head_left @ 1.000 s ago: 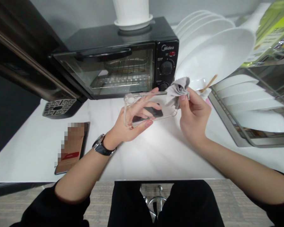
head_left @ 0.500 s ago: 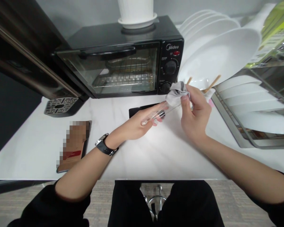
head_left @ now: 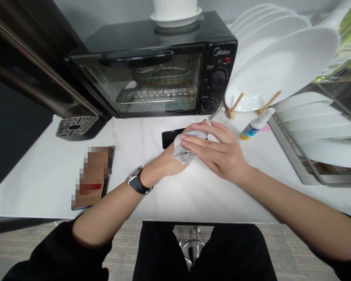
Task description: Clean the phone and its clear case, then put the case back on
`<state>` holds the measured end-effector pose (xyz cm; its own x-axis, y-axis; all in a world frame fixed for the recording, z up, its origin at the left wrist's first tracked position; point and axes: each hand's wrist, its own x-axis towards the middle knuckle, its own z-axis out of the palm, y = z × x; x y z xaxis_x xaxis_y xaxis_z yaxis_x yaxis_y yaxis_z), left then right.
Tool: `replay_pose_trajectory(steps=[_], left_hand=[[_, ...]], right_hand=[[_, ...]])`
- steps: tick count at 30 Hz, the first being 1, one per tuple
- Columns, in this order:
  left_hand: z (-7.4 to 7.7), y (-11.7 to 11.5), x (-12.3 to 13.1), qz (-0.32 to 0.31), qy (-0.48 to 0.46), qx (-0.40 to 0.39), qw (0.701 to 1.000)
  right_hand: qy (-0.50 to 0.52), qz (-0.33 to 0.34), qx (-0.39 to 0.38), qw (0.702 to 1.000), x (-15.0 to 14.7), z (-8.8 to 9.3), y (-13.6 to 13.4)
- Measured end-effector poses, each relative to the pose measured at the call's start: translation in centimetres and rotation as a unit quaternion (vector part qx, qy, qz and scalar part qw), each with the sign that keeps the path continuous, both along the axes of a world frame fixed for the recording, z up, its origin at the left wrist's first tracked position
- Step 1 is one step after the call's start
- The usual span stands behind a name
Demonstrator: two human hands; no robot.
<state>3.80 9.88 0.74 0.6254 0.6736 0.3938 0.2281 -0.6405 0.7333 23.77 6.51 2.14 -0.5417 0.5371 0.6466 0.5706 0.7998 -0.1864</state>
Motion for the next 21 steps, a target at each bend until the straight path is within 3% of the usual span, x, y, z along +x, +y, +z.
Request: replay_pose_trajectory(steps=[5,8,11,15,18,21], left_hand=[[-0.1,-0.6,0.5,0.061,-0.033,-0.061,0.996],[0.1,-1.2,0.7,0.061,-0.056,-0.136,0.987],[0.4,-1.4,0.8,0.067,-0.057,-0.146,0.985],[0.0,-1.0,0.5,0.112,-0.006,-0.083,0.990],[-1.8,-0.8,-0.3,0.103,0.026,0.022,0.994],[-3.9,-0.9,-1.0,0.091,0.035,0.079,0.992]], right_hand=[[0.094,-0.080,0.041,0.992,1.1,-0.9,1.9],[0.122,-0.160,0.038,0.979,1.7,-1.7,3.1],[0.130,-0.194,0.024,0.972,1.9,-2.1,3.6],[0.109,-0.099,0.012,0.989,1.2,-1.5,2.5],[0.057,0.024,0.014,0.998,0.5,-0.9,1.1],[0.023,0.066,0.044,0.997,0.0,-0.7,0.2]])
